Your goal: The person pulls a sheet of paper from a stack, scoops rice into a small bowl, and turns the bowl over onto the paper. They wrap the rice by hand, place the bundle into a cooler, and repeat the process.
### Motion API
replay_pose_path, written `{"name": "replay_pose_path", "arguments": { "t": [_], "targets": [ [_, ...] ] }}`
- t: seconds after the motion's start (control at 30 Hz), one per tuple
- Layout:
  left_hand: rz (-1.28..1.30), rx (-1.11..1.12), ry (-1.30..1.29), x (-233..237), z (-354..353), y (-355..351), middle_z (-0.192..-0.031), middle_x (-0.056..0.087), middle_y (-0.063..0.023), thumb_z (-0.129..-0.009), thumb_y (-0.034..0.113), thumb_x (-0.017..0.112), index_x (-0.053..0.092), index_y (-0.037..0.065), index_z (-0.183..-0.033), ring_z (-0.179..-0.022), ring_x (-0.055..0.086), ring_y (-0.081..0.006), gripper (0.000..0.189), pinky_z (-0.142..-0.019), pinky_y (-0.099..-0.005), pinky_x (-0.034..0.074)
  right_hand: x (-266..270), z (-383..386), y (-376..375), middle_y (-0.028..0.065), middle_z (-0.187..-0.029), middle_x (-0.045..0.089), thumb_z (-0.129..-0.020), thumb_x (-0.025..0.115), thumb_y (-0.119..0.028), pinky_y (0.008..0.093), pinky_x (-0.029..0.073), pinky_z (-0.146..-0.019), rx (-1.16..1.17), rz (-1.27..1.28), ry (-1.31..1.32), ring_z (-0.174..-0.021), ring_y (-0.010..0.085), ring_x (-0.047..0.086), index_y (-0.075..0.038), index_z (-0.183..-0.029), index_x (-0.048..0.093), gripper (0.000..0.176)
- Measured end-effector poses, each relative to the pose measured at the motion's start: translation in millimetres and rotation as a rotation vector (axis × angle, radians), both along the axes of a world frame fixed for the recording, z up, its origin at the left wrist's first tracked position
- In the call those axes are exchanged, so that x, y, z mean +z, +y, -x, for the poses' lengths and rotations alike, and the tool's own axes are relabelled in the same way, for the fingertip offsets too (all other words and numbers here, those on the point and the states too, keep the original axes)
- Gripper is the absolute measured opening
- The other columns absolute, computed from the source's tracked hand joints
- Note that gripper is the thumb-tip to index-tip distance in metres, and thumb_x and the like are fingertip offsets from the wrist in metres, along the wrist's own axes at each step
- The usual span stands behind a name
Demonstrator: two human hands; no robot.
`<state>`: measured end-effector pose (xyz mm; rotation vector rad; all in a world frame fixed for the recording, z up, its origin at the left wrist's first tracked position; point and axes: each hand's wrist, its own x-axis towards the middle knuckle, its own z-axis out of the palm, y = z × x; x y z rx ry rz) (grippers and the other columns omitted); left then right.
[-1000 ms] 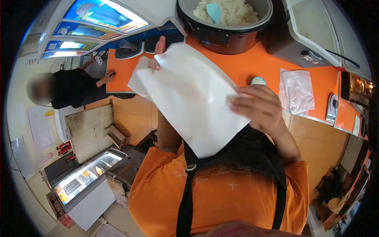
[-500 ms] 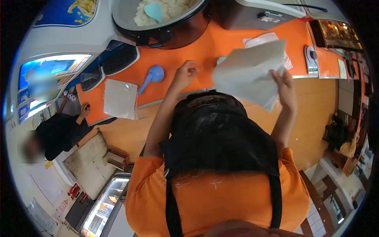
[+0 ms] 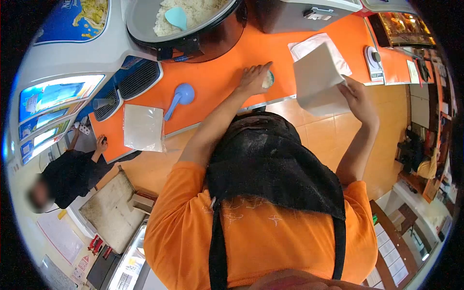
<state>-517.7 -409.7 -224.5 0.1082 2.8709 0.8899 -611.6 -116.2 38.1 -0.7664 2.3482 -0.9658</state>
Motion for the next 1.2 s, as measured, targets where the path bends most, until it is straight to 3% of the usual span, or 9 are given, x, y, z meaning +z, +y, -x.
{"name": "replay_pose_path", "arguments": {
  "t": [0.23,0.37,0.6,0.7,0.8,0.87,0.93,1.07,1.2],
  "targets": [
    [-0.062,0.452,0.081,49.6,-127.4,-72.6,-0.126,0.06,-0.0213,-0.062,0.025,0.087,0.028,0.008,-0.151,-0.115,0.058,-0.0405,0.108,-0.098,-0.0519,0.045,-42.5,31.8,-121.0,0.0179,-0.129,0.063,-0.099,0.06,-0.021,0.035,0.044,-0.103,0.516,-0.098,-0.211,-0.12,0.0277,0.059,0.001,-0.133,0.058,0.041],
    [0.042,0.57,0.14,81.0,-188.4,-92.1,-0.125,0.06,-0.0199,-0.061,0.024,0.09,0.027,0.003,-0.15,-0.114,0.058,-0.0401,0.111,-0.098,-0.0517,0.045,-175.3,82.2,-204.3,0.0135,-0.144,0.054,-0.097,0.054,-0.041,0.0449,0.039,-0.112,0.922,-0.375,0.106,-0.131,0.0347,0.051,-0.012,-0.142,0.052,0.054],
    [0.187,0.567,0.161,101.3,-213.7,-84.2,-0.122,0.062,-0.0166,-0.063,0.031,0.088,0.03,0.005,-0.15,-0.112,0.058,-0.0386,0.108,-0.096,-0.0527,0.041,-300.2,80.0,-229.3,0.0103,-0.133,0.061,-0.086,0.071,-0.028,0.0441,0.047,-0.101,0.444,-0.438,0.247,-0.12,0.0327,0.058,-0.014,-0.128,0.061,0.046],
    [0.102,0.582,0.088,106.8,-198.9,-68.8,-0.123,0.062,-0.0166,-0.064,0.032,0.087,0.029,0.004,-0.15,-0.112,0.058,-0.0386,0.108,-0.098,-0.0529,0.039,-277.8,44.9,-215.8,0.0171,-0.119,0.063,-0.083,0.077,-0.031,0.0454,0.048,-0.099,0.097,0.07,0.556,-0.115,0.036,0.058,-0.009,-0.122,0.064,0.046],
    [0.01,0.5,0.231,111.5,-160.7,-51.8,-0.124,0.062,-0.0168,-0.064,0.031,0.088,0.03,0.003,-0.149,-0.113,0.058,-0.0381,0.106,-0.098,-0.0527,0.039,-265.3,-29.0,-202.5,0.0123,-0.125,0.064,-0.094,0.066,-0.048,0.0419,0.047,-0.099,0.157,0.435,-0.306,-0.119,0.0256,0.059,-0.014,-0.135,0.058,0.054],
    [-0.146,0.393,0.326,117.0,-132.7,-35.5,-0.126,0.061,-0.0176,-0.064,0.03,0.088,0.03,0.003,-0.149,-0.115,0.058,-0.0377,0.106,-0.099,-0.0522,0.039,-237.2,-69.0,-179.6,0.0111,-0.134,0.06,-0.096,0.047,-0.066,0.0423,0.047,-0.101,0.048,0.561,-1.533,-0.125,0.0276,0.055,-0.02,-0.149,0.042,0.07],
    [-0.196,0.349,0.334,123.6,-106.1,-20.9,-0.128,0.06,-0.0185,-0.064,0.029,0.088,0.03,0.002,-0.149,-0.117,0.057,-0.0381,0.106,-0.1,-0.0511,0.04,-212.1,-99.1,-167.3,0.0121,-0.14,0.056,-0.097,0.045,-0.065,0.0469,0.047,-0.103,-0.184,0.726,-1.793,-0.126,0.031,0.056,-0.013,-0.146,0.044,0.071],
    [-0.246,0.169,0.247,100.7,-76.8,-14.4,-0.142,0.048,-0.0236,-0.071,0.034,0.089,0.025,0.002,-0.149,-0.13,0.049,-0.0414,0.106,-0.107,-0.0514,0.039,-220.9,-66.8,-140.5,0.0137,-0.13,0.061,-0.1,0.048,-0.055,0.0456,0.055,-0.09,-0.298,0.719,-1.514,-0.116,0.0299,0.062,-0.012,-0.141,0.048,0.059],
    [-0.496,0.349,0.203,-2.3,-65.1,-22.9,-0.149,0.039,-0.025,-0.084,0.029,0.08,0.03,0.001,-0.148,-0.136,0.04,-0.0451,0.086,-0.108,-0.0495,0.038,-230.5,-46.2,-136.5,0.0221,-0.114,0.061,-0.084,0.077,-0.04,0.0415,0.056,-0.072,-0.277,0.214,0.152,-0.096,0.0338,0.066,-0.014,-0.133,0.052,0.061]
  ]
}}
